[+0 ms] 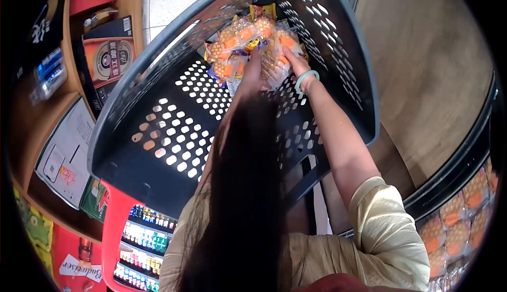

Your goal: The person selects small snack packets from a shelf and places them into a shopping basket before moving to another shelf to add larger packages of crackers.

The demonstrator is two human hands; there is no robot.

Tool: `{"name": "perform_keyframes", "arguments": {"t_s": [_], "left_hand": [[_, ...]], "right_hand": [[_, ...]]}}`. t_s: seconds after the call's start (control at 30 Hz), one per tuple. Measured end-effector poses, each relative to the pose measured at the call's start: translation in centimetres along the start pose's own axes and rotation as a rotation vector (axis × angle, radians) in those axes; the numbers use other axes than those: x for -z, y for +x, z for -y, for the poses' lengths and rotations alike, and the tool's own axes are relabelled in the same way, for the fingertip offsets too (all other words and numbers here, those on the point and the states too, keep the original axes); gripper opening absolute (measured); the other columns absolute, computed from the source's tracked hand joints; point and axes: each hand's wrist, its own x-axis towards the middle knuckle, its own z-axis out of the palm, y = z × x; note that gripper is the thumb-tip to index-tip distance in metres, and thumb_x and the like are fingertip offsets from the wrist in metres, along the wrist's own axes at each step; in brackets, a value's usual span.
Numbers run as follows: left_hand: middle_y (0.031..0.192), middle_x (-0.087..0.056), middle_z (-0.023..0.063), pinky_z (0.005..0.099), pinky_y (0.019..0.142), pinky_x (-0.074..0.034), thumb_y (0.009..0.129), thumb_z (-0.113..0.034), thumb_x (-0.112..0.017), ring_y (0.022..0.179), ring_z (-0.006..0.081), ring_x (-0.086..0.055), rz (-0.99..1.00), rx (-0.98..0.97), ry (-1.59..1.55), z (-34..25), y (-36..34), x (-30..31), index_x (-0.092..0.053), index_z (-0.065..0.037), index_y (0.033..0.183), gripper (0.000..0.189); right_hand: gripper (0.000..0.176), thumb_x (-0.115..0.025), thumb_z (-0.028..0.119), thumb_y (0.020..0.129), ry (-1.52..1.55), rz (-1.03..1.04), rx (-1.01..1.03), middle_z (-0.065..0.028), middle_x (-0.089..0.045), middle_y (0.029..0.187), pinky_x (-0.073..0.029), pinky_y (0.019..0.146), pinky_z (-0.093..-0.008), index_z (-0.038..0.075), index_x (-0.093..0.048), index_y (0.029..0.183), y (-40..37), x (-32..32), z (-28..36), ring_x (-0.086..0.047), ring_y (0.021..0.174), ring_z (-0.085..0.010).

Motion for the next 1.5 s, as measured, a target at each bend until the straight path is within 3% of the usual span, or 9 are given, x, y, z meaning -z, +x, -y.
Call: {"name": "perform_keyframes", "arguments": {"t_s": [0.1, 0.4, 0.8, 0.93, 1.0, 1.07, 1.13, 1.27, 1.5], "left_hand": [[0.119, -0.057, 0.0149, 0.0463, 0.082, -0.05, 0.087, -0.062, -0.043, 0.103, 0.0272, -0.06, -0.105, 0.024, -0.014, 0.7, 2.1, -0.6, -0.045, 0.001, 0.128, 0.075], [0.129, -0.05, 0.0076, 0.0484, 0.093, -0.041, 0.082, -0.061, -0.055, 0.115, 0.0253, -0.05, 0.056, 0.134, 0.335, 4.1, -0.1, -1.2, -0.044, -0.014, 0.132, 0.069], [0.084, -0.065, 0.0031, 0.0287, 0.053, -0.052, 0.084, -0.031, -0.064, 0.067, 0.0116, -0.06, -0.133, -0.105, 0.473, 6.9, 1.1, 1.8, -0.065, -0.005, 0.101, 0.031], [0.074, -0.063, 0.0035, 0.0273, 0.049, -0.048, 0.085, -0.035, -0.064, 0.057, 0.0124, -0.057, -0.269, -0.195, 0.495, 6.3, 1.5, 6.4, -0.065, -0.001, 0.1, 0.037], [0.081, -0.063, 0.0038, 0.0275, 0.055, -0.048, 0.085, -0.035, -0.063, 0.066, 0.0127, -0.058, -0.346, -0.162, 0.213, 4.7, -0.5, 7.2, -0.065, -0.001, 0.099, 0.036], [0.084, -0.064, 0.0046, 0.0272, 0.066, -0.049, 0.088, -0.031, -0.061, 0.074, 0.0127, -0.058, -0.391, -0.162, 0.115, 3.8, -0.6, 8.7, -0.066, -0.001, 0.098, 0.032], [0.093, -0.061, 0.0072, 0.0281, 0.078, -0.048, 0.088, -0.03, -0.061, 0.086, 0.0146, -0.057, -0.396, -0.471, 0.145, 4.8, 0.8, 10.9, -0.067, -0.002, 0.096, 0.029], [0.116, -0.047, 0.014, 0.0364, 0.095, -0.041, 0.081, -0.027, -0.065, 0.109, 0.0258, -0.049, -0.655, -0.638, 0.679, 5.1, 1.1, 11.5, -0.068, -0.005, 0.099, 0.028], [0.132, -0.046, 0.0176, 0.0422, 0.107, -0.028, 0.076, -0.034, -0.066, 0.121, 0.0364, -0.042, -0.421, -0.894, 1.143, 7.3, 1.2, 8.3, -0.056, -0.004, 0.119, 0.054]], "right_hand": [[0.067, -0.07, 0.045, 0.077, 0.064, -0.02, 0.055, -0.0139, -0.062, 0.114, -0.045, 0.088, -0.0298, -0.003, -0.055, 0.121, 1.8, -0.5, -0.8, -0.059, 0.103, -0.0206], [0.081, -0.042, 0.064, 0.082, -0.628, -0.133, -0.001, -0.0256, -0.054, 0.123, -0.037, 0.1, -0.0374, -0.004, -0.048, 0.126, 0.6, 1.0, -4.0, -0.051, 0.118, -0.0351], [0.045, -0.054, 0.042, 0.083, -1.063, -0.193, 0.03, -0.0192, -0.064, 0.107, -0.044, 0.093, -0.0377, 0.006, -0.063, 0.108, 1.2, 0.8, -5.8, -0.06, 0.104, -0.0328], [0.04, -0.062, 0.034, 0.081, -0.64, 0.069, 0.103, -0.0102, -0.068, 0.092, -0.048, 0.081, -0.0274, 0.005, -0.064, 0.108, 2.1, -1.0, -8.3, -0.064, 0.087, -0.0171], [0.034, -0.064, 0.027, 0.081, -0.45, 0.132, 0.106, -0.0056, -0.067, 0.089, -0.047, 0.078, -0.0241, 0.005, -0.064, 0.107, 0.5, -2.2, -7.2, -0.061, 0.082, -0.0109], [0.03, -0.059, 0.028, 0.08, -0.541, 0.153, 0.178, -0.0113, -0.067, 0.104, -0.046, 0.088, -0.0324, 0.016, -0.067, 0.106, 0.8, -3.0, -7.1, -0.062, 0.099, -0.0277], [0.032, -0.058, 0.028, 0.081, -0.611, 0.051, 0.18, -0.0138, -0.065, 0.107, -0.044, 0.091, -0.0332, 0.015, -0.065, 0.11, 2.1, -3.3, -7.6, -0.06, 0.105, -0.029], [0.044, -0.055, 0.02, 0.084, -0.891, -0.146, 0.643, -0.0169, -0.062, 0.109, -0.047, 0.087, -0.0389, 0.013, -0.048, 0.126, -0.6, -2.1, -5.7, -0.06, 0.099, -0.0318], [0.043, -0.052, 0.034, 0.086, -1.139, -0.079, 0.051, -0.0187, -0.061, 0.112, -0.044, 0.093, -0.0408, 0.015, -0.052, 0.124, -1.2, -1.1, -4.5, -0.057, 0.107, -0.0329]]}}
